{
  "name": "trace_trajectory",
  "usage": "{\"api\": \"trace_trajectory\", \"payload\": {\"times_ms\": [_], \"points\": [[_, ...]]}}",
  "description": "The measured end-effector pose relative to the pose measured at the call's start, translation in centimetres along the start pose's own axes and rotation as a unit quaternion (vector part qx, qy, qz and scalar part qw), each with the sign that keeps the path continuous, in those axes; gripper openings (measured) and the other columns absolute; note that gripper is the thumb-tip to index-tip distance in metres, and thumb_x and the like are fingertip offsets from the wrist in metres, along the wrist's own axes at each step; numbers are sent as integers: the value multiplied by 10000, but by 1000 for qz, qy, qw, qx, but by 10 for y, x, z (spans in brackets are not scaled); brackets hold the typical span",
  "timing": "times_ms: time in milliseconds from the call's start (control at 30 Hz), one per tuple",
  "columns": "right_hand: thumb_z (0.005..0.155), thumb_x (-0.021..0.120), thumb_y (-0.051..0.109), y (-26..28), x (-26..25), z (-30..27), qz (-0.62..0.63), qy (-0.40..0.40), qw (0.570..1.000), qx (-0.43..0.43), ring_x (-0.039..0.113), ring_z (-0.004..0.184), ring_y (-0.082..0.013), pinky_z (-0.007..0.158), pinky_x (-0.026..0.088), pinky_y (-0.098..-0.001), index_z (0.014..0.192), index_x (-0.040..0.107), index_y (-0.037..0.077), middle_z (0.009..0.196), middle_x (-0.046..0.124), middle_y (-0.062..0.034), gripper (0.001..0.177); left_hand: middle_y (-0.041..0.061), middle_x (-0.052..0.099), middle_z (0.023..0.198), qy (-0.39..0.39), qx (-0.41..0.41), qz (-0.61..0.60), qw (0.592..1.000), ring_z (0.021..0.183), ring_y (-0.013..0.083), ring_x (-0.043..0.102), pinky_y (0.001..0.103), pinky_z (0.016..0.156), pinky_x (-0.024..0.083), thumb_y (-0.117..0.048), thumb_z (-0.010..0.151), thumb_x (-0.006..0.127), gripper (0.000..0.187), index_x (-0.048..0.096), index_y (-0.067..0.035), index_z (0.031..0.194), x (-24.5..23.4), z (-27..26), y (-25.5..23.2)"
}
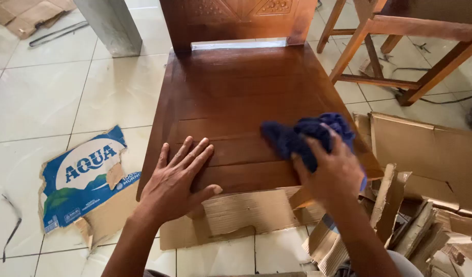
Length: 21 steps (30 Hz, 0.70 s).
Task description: Wiping a wooden chair and wrapping its legs with cardboard and plastic ties for protection
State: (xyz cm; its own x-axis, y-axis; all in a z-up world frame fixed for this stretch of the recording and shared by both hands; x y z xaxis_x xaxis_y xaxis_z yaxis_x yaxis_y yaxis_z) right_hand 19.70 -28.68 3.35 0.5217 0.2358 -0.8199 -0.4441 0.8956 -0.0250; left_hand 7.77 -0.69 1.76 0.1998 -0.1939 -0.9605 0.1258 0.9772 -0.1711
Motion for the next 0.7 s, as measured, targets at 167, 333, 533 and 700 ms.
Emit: {"api": "trace_trajectory", "payload": {"times_ms": [167, 333, 533, 700], "points": [[742, 773, 488, 10, -6, -3, 76, 22, 994, -75, 724, 1023, -348, 826, 581, -451, 1241, 705, 383, 1290, 627, -88, 515, 11, 404, 1648, 9, -1, -4, 1000, 1534, 311, 297, 681, 1174, 185, -672, 859, 659, 888, 409, -225, 1585, -1, 0, 0], [787, 737, 500, -30, 10, 14, 76, 80, 992, -58, 727, 1004, -473, 822, 605, -522, 1384, 629, 407, 1207, 648, -226, 613, -28, 448, 1621, 13, -15, -17, 1000, 1514, 278, 347, 632, 1176, 227, -619, 830, 714, 869, 436, -266, 1574, -3, 5, 6], [889, 640, 560, -36, 33, 45, 52, 86, 995, -9, 708, 1069, -461, 878, 609, -534, 1451, 550, 401, 1298, 585, -182, 591, -71, 569, 1512, -18, -5, 10, 1000, 1424, 236, 493, 529, 1136, 385, -587, 821, 719, 683, 575, -373, 1454, -13, 30, 31], [917, 633, 535, -21, 49, 79, 36, 64, 997, -34, 717, 1034, -455, 852, 618, -532, 1432, 600, 341, 1234, 597, -187, 552, -24, 446, 1622, 48, -20, -7, 999, 1530, 289, 329, 629, 1206, 238, -608, 862, 668, 752, 485, -315, 1530, -13, 57, 49]]}}
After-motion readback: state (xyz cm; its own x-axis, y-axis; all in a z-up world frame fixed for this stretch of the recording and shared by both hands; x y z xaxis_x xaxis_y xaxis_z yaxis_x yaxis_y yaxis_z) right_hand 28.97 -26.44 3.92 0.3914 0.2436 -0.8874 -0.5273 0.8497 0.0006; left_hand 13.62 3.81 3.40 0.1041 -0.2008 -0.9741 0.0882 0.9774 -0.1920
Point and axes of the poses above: each hand's wrist, its own z-axis towards the middle knuckle, its own x-axis out of the palm, y = z × x, the point moved 8 cm from there along z, towards the middle knuckle
